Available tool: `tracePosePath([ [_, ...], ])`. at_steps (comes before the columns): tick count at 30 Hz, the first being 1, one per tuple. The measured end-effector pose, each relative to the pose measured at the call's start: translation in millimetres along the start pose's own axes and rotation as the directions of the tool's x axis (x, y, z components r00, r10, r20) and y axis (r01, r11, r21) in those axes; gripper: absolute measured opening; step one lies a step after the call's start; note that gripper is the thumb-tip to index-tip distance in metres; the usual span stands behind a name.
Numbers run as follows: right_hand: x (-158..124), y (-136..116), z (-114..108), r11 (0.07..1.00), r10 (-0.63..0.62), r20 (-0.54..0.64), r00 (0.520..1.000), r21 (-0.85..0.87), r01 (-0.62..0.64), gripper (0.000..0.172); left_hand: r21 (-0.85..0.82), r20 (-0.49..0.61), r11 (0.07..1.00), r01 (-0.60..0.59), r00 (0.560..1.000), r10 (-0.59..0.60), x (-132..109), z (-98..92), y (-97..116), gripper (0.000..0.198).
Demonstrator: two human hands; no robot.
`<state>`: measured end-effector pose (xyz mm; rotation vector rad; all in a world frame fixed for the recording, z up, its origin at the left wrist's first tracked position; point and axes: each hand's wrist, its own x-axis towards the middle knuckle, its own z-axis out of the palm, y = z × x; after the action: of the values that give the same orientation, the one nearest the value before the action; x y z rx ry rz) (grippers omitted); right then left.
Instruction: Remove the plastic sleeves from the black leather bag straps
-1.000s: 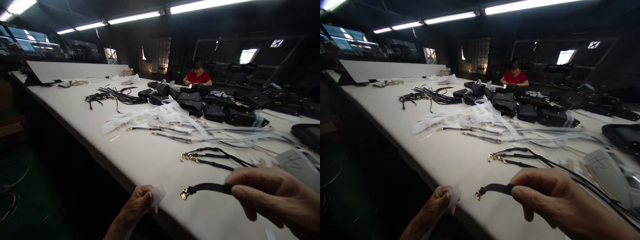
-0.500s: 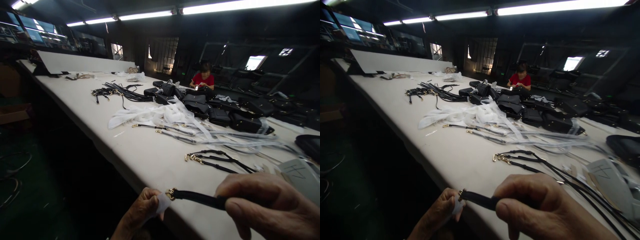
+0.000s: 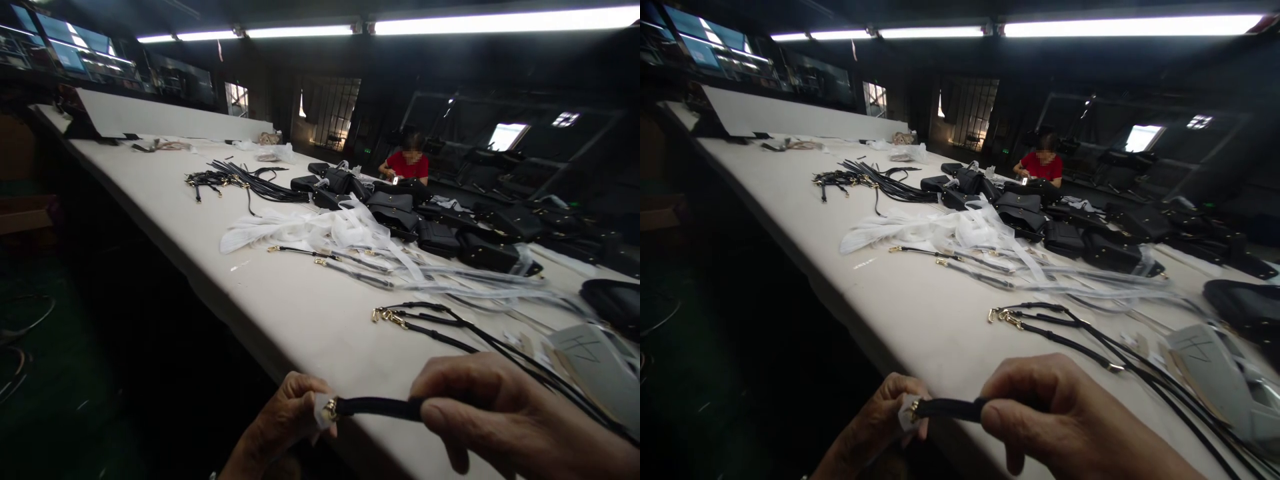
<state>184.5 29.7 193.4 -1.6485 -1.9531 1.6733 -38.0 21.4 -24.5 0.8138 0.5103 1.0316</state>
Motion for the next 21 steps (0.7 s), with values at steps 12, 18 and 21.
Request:
tracePosePath([
  [12,16.2,18.4,-3.5,0.804,-0.333,-0.186,0.924,-0.568,0.175,0.028,0.118,-0.112,0.988,0.103,0.99,-0.09,-4.3,-7.6,2.1,0.037],
  [18,12.3,14.2,-5.5,0.944,-0.146,-0.095,0.985,-0.311,0.11,0.02,0.091,-0.142,0.994,0.063,0.989,-0.05,-1.9,1.7,8.1,0.038],
  [21,12.2,13.7,-8.2,0.972,-0.087,-0.082,0.993,-0.225,0.067,0.019,-0.005,-0.127,0.996,0.09,0.988,-0.09,-1.6,6.0,6.1,0.038],
])
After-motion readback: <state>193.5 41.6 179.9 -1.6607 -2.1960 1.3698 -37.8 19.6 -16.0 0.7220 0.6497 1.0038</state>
